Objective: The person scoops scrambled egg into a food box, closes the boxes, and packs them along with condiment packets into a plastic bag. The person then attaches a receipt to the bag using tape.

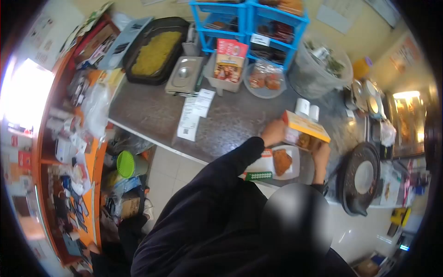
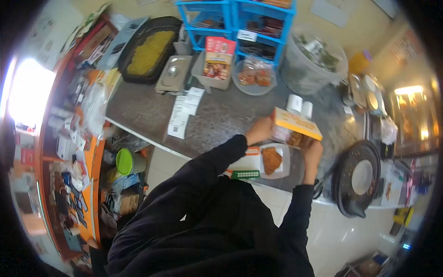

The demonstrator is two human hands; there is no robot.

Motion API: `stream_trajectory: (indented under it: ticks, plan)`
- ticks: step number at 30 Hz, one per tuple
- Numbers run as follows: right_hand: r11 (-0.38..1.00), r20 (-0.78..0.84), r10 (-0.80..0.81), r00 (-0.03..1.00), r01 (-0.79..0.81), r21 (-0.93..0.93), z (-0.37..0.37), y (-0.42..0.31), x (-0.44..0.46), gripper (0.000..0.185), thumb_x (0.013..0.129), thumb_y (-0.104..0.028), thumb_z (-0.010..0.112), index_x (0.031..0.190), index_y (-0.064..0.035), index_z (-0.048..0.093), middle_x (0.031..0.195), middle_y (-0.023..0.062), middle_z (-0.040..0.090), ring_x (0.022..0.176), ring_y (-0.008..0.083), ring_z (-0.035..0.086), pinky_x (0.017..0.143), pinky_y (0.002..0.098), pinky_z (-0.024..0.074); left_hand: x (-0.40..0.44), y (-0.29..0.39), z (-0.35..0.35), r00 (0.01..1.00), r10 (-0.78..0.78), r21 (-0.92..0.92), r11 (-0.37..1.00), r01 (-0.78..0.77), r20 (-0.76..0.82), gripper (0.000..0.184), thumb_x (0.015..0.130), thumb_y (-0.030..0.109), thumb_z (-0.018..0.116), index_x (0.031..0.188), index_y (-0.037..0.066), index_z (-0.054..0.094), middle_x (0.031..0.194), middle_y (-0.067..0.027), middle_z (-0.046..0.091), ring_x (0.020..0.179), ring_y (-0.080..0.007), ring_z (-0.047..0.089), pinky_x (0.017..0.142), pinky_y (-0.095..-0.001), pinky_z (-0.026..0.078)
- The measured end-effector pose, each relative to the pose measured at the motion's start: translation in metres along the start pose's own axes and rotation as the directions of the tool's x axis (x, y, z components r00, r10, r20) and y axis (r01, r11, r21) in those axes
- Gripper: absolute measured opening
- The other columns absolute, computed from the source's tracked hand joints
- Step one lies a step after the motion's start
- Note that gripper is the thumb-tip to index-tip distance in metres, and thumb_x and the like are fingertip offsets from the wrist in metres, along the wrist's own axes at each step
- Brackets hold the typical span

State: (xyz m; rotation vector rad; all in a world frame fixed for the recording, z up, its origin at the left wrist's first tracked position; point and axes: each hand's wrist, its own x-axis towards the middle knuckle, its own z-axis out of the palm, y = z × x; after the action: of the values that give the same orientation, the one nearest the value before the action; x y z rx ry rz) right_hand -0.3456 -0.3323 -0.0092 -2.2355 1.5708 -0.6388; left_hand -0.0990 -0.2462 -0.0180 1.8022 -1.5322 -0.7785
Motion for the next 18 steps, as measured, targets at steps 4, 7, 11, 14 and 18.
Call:
stream_trajectory:
  ticks: [4,7,11,14,18]
  plan:
    - [0.989,-0.109,-0.113,0.988,0.102,-0.103,-0.013,-0.025,0.0,0.015,0.085,-0.008,0.059,0.093,0.004,0.061,0.079,0.0273,0.063,0.076,0.0464,0.062,0.066,0.0527,0.048,-0.001,-0.005,-0.003,0.964,-0.076,-0.092,0.994,0.054,-0.256,0.023,0.082,0.009,0.06,0.1,-0.005,0.064,0.085,-0.0289,0.065,0.079,-0.045,0.065,0.072,-0.0526,0.051]
    - [0.986,-0.128,-0.154,0.98,0.144,-0.081,-0.025,-0.055,0.004,0.013,0.086,-0.007,0.057,0.09,0.0055,0.059,0.075,0.027,0.062,0.071,0.0463,0.061,0.063,0.0531,0.046,-0.016,0.017,-0.034,0.927,-0.044,0.014,0.999,0.053,-0.372,0.026,0.081,0.008,0.061,0.104,-0.003,0.064,0.085,-0.0264,0.066,0.081,-0.0446,0.064,0.073,-0.0516,0.052]
    - [0.983,-0.032,-0.179,0.983,0.178,-0.045,-0.071,-0.127,-0.014,0.012,0.086,-0.007,0.058,0.091,0.0039,0.061,0.077,0.0254,0.063,0.075,0.0448,0.063,0.065,0.0525,0.0476,-0.085,0.066,-0.113,0.901,-0.047,0.01,0.998,0.057,-0.432,0.04,0.077,0.015,0.071,0.114,0.001,0.061,0.086,-0.0231,0.068,0.082,-0.0439,0.064,0.073,-0.0519,0.052]
    - [0.971,0.122,-0.233,0.965,0.223,0.088,-0.092,-0.186,-0.044,0.015,0.086,-0.009,0.059,0.094,0.0038,0.062,0.079,0.0254,0.064,0.077,0.0447,0.063,0.066,0.0525,0.0481,-0.158,0.071,-0.151,0.864,-0.147,-0.056,0.989,0.138,-0.482,0.044,0.073,0.019,0.076,0.113,0.005,0.064,0.089,-0.0212,0.068,0.083,-0.0403,0.066,0.07,-0.0452,0.054]
    - [0.898,0.267,-0.38,0.886,0.284,0.335,-0.061,-0.255,-0.091,0.009,0.084,-0.006,0.058,0.085,0.0029,0.061,0.074,0.0234,0.064,0.07,0.0437,0.062,0.063,0.0522,0.0472,-0.253,0.041,-0.185,0.786,-0.341,-0.056,0.929,0.366,-0.516,0.021,0.08,0.017,0.07,0.094,0.002,0.07,0.074,-0.0189,0.067,0.068,-0.0351,0.068,0.06,-0.0398,0.052]
